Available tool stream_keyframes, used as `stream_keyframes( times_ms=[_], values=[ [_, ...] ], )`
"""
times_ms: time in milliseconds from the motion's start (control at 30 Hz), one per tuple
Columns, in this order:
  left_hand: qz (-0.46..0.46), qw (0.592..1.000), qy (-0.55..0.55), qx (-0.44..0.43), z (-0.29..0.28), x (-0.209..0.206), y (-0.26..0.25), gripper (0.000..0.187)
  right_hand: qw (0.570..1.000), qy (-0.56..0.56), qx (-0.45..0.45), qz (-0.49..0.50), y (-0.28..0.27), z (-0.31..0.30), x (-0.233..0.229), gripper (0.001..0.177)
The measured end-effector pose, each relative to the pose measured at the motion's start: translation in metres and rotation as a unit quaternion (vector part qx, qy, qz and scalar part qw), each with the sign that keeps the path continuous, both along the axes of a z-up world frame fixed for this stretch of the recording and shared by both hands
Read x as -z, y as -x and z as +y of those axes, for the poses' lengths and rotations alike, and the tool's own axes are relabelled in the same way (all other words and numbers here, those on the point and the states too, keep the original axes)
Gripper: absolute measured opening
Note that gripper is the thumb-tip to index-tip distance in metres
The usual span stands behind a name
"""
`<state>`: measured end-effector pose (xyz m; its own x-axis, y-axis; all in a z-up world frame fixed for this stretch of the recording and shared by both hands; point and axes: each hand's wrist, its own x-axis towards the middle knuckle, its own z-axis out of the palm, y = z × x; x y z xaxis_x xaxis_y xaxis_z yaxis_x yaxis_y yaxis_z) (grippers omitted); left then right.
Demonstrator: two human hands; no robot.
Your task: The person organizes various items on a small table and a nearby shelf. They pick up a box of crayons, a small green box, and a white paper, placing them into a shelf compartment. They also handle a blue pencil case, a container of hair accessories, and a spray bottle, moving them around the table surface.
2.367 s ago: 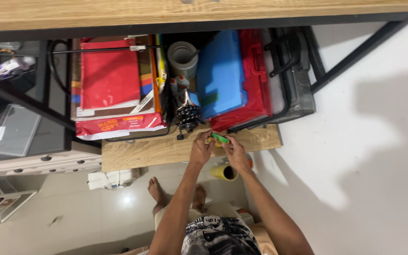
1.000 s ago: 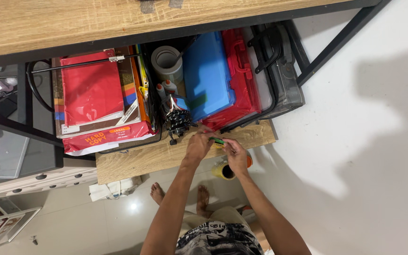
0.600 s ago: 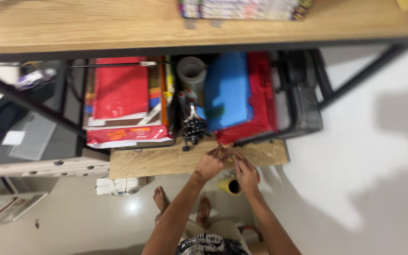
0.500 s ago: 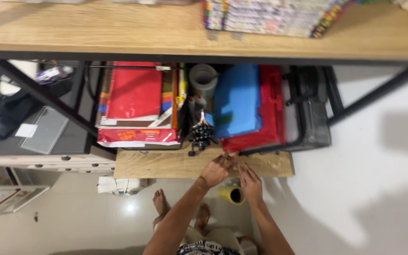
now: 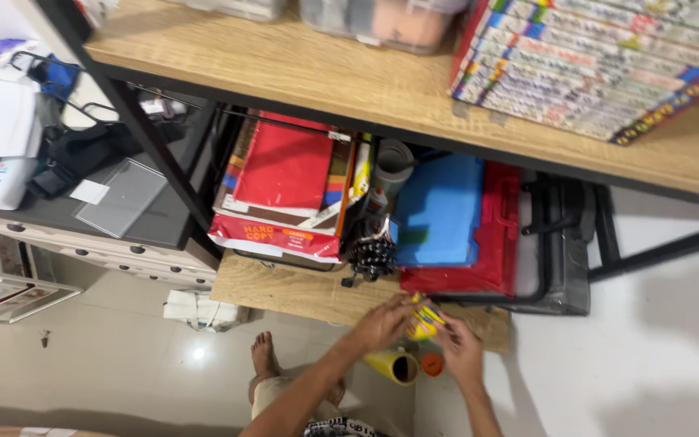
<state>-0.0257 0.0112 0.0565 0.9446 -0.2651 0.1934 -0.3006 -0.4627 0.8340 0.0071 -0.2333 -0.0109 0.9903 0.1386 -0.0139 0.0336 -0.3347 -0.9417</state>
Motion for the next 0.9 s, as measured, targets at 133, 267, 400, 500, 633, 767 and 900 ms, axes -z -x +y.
stream_keyframes(
  times_ms=[133, 267, 400, 500, 633, 767, 900],
  values=[
    [0.098, 0.977, 0.187, 0.021, 0.025, -0.075, 0.021, 0.055, 1.0, 0.012, -0.001, 0.021, 0.005, 0.013, -0.094, 0.035],
    [0.108, 0.967, 0.23, -0.01, 0.064, -0.131, 0.02, 0.052, 0.999, 0.047, 0.005, -0.017, -0.012, 0.076, -0.177, 0.034],
    [0.021, 0.972, 0.211, -0.1, 0.134, -0.157, 0.009, 0.05, 0.986, -0.086, -0.12, -0.079, -0.029, 0.164, -0.22, 0.05],
    [-0.229, 0.95, 0.058, -0.206, 0.196, -0.168, -0.019, 0.049, 0.985, -0.121, -0.116, 0.033, -0.041, 0.241, -0.236, 0.059],
    [0.022, 0.936, 0.189, -0.296, 0.265, -0.161, -0.061, 0.046, 0.989, -0.086, -0.113, 0.031, -0.058, 0.331, -0.243, 0.063],
    [0.015, 0.944, 0.049, -0.327, 0.309, -0.13, -0.117, 0.03, 0.98, 0.175, -0.051, -0.077, -0.088, 0.377, -0.222, 0.071],
    [-0.207, 0.923, -0.119, -0.302, 0.311, -0.087, -0.124, 0.014, 0.882, 0.336, -0.061, -0.325, -0.106, 0.391, -0.173, 0.051]
  ],
)
